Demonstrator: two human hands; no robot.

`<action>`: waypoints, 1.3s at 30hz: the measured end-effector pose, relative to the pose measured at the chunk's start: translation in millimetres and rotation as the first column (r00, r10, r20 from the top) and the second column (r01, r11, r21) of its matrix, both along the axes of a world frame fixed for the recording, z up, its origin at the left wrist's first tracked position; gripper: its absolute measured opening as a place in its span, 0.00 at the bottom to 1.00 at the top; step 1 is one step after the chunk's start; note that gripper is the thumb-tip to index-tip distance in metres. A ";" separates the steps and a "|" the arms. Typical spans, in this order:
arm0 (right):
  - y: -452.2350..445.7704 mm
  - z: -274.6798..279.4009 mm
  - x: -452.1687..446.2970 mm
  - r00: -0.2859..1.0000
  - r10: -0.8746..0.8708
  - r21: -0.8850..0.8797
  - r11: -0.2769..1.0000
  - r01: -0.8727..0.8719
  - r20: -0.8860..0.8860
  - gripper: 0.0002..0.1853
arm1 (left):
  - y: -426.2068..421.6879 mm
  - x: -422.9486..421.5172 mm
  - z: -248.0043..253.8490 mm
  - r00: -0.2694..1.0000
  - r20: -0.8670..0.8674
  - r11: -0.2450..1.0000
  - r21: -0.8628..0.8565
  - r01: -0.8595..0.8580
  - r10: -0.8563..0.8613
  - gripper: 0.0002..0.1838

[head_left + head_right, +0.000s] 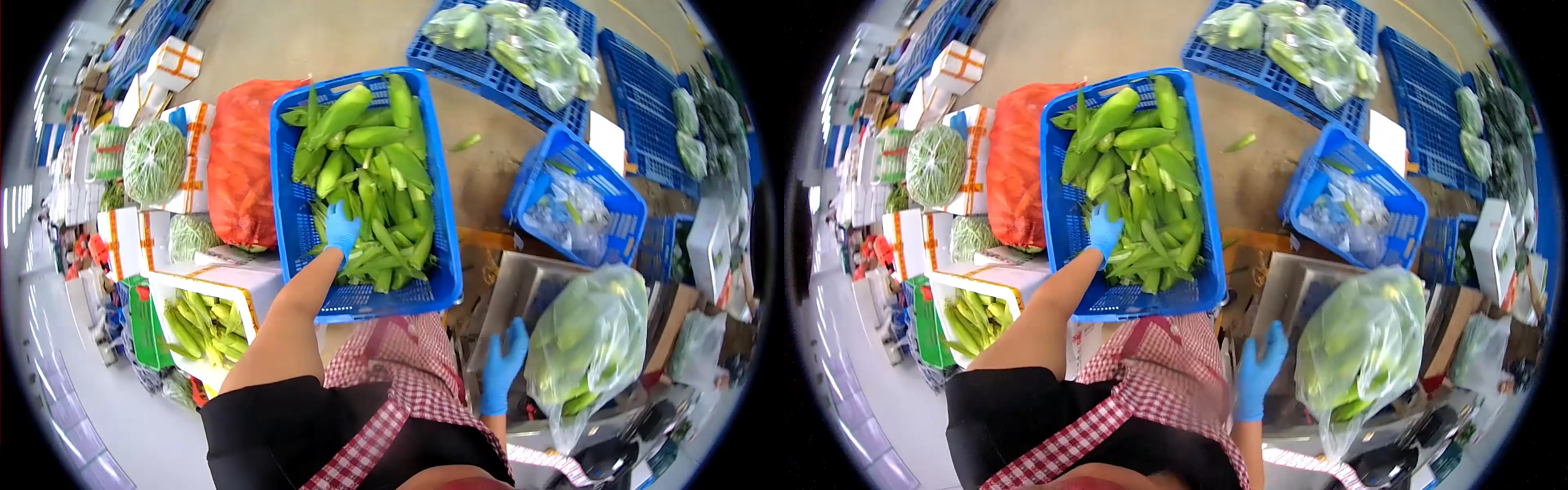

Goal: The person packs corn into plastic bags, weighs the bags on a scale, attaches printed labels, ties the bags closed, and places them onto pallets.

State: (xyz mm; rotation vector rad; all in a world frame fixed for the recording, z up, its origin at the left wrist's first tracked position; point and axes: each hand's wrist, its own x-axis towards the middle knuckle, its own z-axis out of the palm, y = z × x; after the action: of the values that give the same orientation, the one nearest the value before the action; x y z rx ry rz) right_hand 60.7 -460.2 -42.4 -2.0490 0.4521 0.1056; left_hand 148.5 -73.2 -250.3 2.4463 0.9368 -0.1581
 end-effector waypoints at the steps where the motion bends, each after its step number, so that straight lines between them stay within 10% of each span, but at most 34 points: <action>1: 18.1 -7.1 4.3 0.994 0.108 -0.002 0.994 -0.108 -0.020 0.26 | 17.7 13.7 -5.1 1.000 0.015 0.997 0.073 0.024 -0.025 0.37; 11: 78.7 -100.5 29.1 0.850 0.414 0.181 0.910 -0.373 -0.327 0.20 | 132.9 215.4 -47.3 0.913 0.049 0.803 0.496 0.329 -0.405 0.46; 18: 125.8 -119.8 94.8 0.808 0.306 0.597 0.800 0.068 -0.503 0.25 | 135.2 261.1 -58.0 0.970 -0.190 0.960 0.204 0.192 -0.153 0.42; 20: 150.6 -127.3 137.4 0.848 0.310 0.723 0.681 0.117 -0.429 0.31 | 103.2 220.2 -46.4 0.981 0.173 0.895 -0.419 0.152 -0.086 0.32; 22: 179.6 -130.5 171.9 0.855 0.259 0.709 0.685 0.166 -0.450 0.33 | 50.2 175.2 1.1 0.979 0.205 0.521 -0.835 0.178 -0.006 0.32; 26: 197.6 -157.5 169.2 0.932 0.253 0.675 0.737 -0.014 -0.258 0.33 | -32.5 95.9 23.4 0.916 0.123 0.372 -0.887 0.274 -0.381 0.29; 29: 160.4 -123.1 168.7 0.802 0.081 0.665 0.612 0.428 -0.592 0.30 | -2.8 111.3 -14.1 0.761 0.223 0.246 -0.859 0.449 -0.609 0.20; 30: 143.5 -119.5 160.7 0.773 0.079 0.652 0.595 0.470 -0.630 0.29 | 1.0 141.4 -8.1 0.964 0.053 0.360 -0.921 0.149 -0.262 0.18; 31: 125.5 -111.3 152.9 0.777 0.159 0.674 0.620 0.402 -0.610 0.30 | 6.0 168.3 -19.6 0.946 0.216 0.761 -0.562 0.323 -0.242 0.20; 32: 107.8 -100.2 146.1 0.778 0.232 0.695 0.638 0.332 -0.584 0.30 | 23.7 196.5 -42.0 0.848 0.137 0.857 0.151 0.493 -0.512 0.30; 33: 95.7 -91.9 140.2 0.776 0.293 0.709 0.654 0.264 -0.559 0.31 | 34.1 221.2 -52.6 0.797 0.059 0.758 0.358 0.544 -0.601 0.37; 35: 72.9 -78.4 124.7 0.749 0.363 0.739 0.628 0.243 -0.555 0.33 | 64.0 251.4 -97.1 0.648 -0.134 0.590 0.309 0.746 -0.750 0.38; 37: 46.1 -52.2 100.4 0.766 0.319 0.743 0.604 0.289 -0.558 0.35 | 64.3 267.2 -93.5 0.679 -0.052 0.681 -0.036 0.731 -0.732 0.33; 39: 28.3 -26.0 80.4 0.811 0.216 0.763 0.529 0.371 -0.544 0.36 | 58.9 271.8 -102.0 0.668 -0.244 0.683 0.029 0.730 -0.703 0.35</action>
State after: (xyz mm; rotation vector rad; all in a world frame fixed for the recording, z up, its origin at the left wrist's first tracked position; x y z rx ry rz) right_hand 141.1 -432.0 -68.4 -0.9396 0.7029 0.7820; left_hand 420.3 -14.4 -352.2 2.8281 -0.0258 -0.6697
